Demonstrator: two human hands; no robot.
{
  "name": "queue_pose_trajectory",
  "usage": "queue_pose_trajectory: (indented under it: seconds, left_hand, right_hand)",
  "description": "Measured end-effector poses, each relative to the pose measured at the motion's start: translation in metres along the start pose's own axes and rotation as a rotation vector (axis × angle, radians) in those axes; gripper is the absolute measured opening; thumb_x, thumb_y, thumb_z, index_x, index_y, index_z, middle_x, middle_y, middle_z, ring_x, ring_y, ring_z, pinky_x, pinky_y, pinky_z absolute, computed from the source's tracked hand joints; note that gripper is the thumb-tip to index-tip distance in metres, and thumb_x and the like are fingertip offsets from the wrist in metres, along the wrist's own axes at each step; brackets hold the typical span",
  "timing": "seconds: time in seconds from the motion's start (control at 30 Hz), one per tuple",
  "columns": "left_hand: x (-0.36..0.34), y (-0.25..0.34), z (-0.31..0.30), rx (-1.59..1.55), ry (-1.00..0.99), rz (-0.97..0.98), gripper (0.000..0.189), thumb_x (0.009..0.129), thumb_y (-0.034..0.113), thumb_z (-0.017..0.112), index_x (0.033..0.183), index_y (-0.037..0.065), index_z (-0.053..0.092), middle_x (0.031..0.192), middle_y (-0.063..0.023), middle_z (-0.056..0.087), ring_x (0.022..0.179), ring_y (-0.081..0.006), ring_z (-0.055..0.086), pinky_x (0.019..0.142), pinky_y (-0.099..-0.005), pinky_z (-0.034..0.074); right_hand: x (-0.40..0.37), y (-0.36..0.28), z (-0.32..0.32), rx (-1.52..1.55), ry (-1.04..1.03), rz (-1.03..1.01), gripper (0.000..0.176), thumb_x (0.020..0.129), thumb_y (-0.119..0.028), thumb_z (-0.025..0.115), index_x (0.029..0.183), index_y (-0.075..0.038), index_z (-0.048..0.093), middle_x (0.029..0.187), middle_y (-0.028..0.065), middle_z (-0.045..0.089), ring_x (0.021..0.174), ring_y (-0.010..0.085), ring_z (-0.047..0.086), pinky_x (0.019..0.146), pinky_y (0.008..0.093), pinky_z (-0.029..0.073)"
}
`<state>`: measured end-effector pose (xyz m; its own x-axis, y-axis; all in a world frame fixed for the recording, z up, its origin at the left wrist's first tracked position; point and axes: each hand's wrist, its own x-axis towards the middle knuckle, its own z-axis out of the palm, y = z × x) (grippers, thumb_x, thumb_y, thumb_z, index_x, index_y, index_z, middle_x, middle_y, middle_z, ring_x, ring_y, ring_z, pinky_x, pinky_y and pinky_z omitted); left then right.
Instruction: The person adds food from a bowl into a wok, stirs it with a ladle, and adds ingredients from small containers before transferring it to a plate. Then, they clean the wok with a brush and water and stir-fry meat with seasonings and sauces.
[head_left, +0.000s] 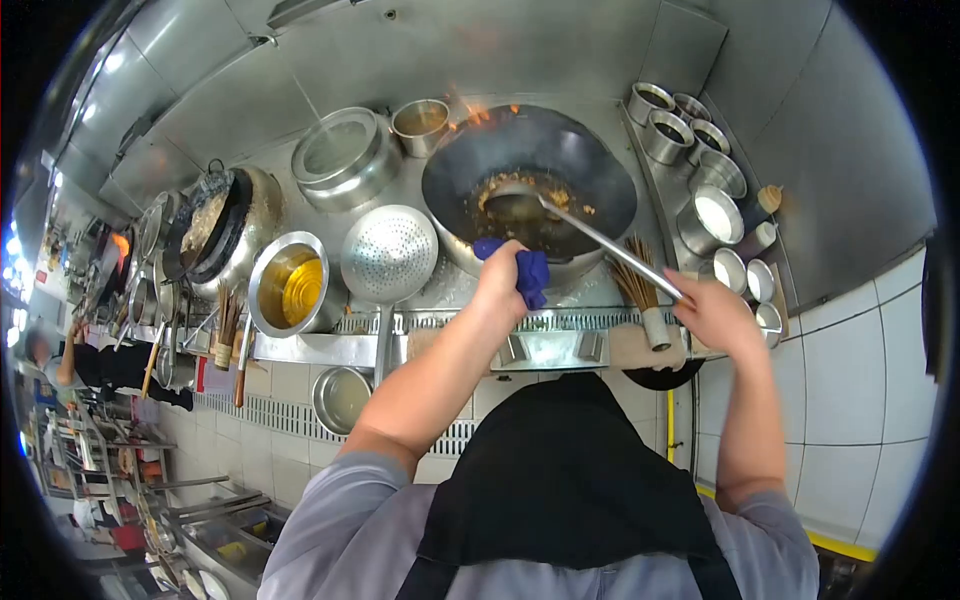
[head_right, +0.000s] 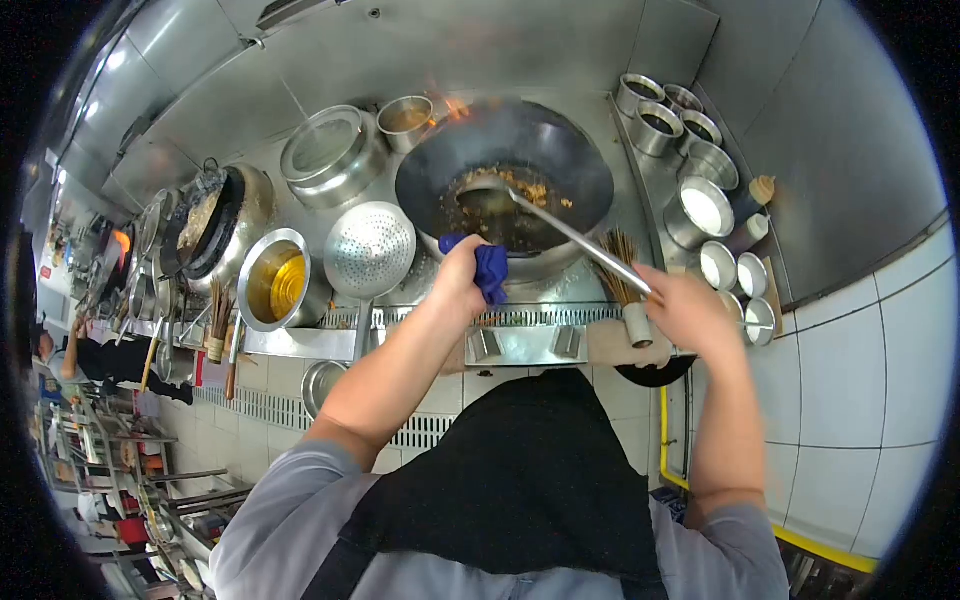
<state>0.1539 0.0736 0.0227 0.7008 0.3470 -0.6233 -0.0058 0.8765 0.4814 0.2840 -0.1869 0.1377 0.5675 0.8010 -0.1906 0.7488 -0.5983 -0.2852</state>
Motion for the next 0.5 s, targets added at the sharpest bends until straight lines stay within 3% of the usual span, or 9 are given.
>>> queue_pose_trajectory:
  seconds: [0.07,0.17,0.2,0.27,0.33,0.37,0.5]
  left_hand:
    - [0.017,-0.016,-0.026,0.017,-0.030,-0.015,0.009,0.078,0.015,0.054,0.083,0.007,0.051,0.067,-0.0073,0.055,0.056,-0.0216,0.055,0.048,-0.0355,0.047]
    - [0.016,-0.055,-0.056,0.125,0.189,0.019,0.014,0.078,0.012,0.054,0.091,0.008,0.054,0.071,-0.0067,0.055,0.058,-0.0215,0.056,0.052,-0.0362,0.049]
    - [0.021,-0.063,-0.071,0.139,0.148,-0.039,0.015,0.077,0.009,0.053,0.092,0.008,0.053,0.073,-0.0065,0.055,0.057,-0.0214,0.057,0.049,-0.0348,0.048]
    - [-0.004,-0.057,-0.045,0.094,0.122,0.088,0.012,0.077,0.009,0.053,0.089,0.008,0.053,0.070,-0.0062,0.054,0.056,-0.0208,0.056,0.049,-0.0337,0.048]
    - [0.000,-0.029,-0.027,0.041,0.061,0.068,0.008,0.077,0.010,0.053,0.085,0.009,0.051,0.067,-0.0050,0.053,0.055,-0.0199,0.054,0.049,-0.0331,0.046]
    - [0.021,-0.021,-0.023,0.037,0.126,0.085,0.006,0.077,0.013,0.055,0.081,0.011,0.051,0.064,-0.0038,0.052,0.053,-0.0196,0.053,0.048,-0.0348,0.045]
    - [0.042,0.003,-0.011,0.127,0.108,0.042,0.006,0.078,0.014,0.054,0.081,0.009,0.052,0.064,-0.0042,0.054,0.053,-0.0194,0.054,0.047,-0.0335,0.044]
  right_hand:
    - [0.027,0.003,0.043,-0.147,0.215,-0.025,0.050,0.081,-0.017,0.059,0.130,-0.013,0.052,0.073,0.0177,0.061,0.069,0.0335,0.060,0.066,0.0397,0.047]
    - [0.024,-0.008,0.059,-0.193,0.327,0.017,0.051,0.082,-0.016,0.061,0.131,-0.014,0.051,0.074,0.0163,0.062,0.070,0.0327,0.060,0.067,0.0382,0.049]
    - [0.012,-0.007,0.050,-0.193,0.335,0.012,0.051,0.082,-0.016,0.061,0.131,-0.014,0.051,0.074,0.0163,0.062,0.070,0.0327,0.060,0.067,0.0382,0.049]
    - [-0.019,0.001,0.019,0.109,0.215,0.090,0.051,0.082,-0.014,0.060,0.132,-0.014,0.051,0.078,0.0162,0.063,0.070,0.0298,0.061,0.067,0.0362,0.049]
    - [-0.037,0.026,0.018,0.209,0.196,0.121,0.052,0.082,-0.013,0.060,0.132,-0.012,0.050,0.078,0.0168,0.063,0.070,0.0281,0.062,0.066,0.0362,0.049]
    - [-0.042,0.033,0.018,0.303,0.182,0.154,0.052,0.082,-0.012,0.060,0.133,-0.010,0.050,0.079,0.0173,0.063,0.069,0.0264,0.062,0.066,0.0362,0.048]
    - [-0.004,0.024,0.047,0.275,0.191,0.349,0.056,0.083,-0.016,0.061,0.136,-0.009,0.046,0.087,0.0206,0.065,0.076,0.0290,0.064,0.072,0.0391,0.050]
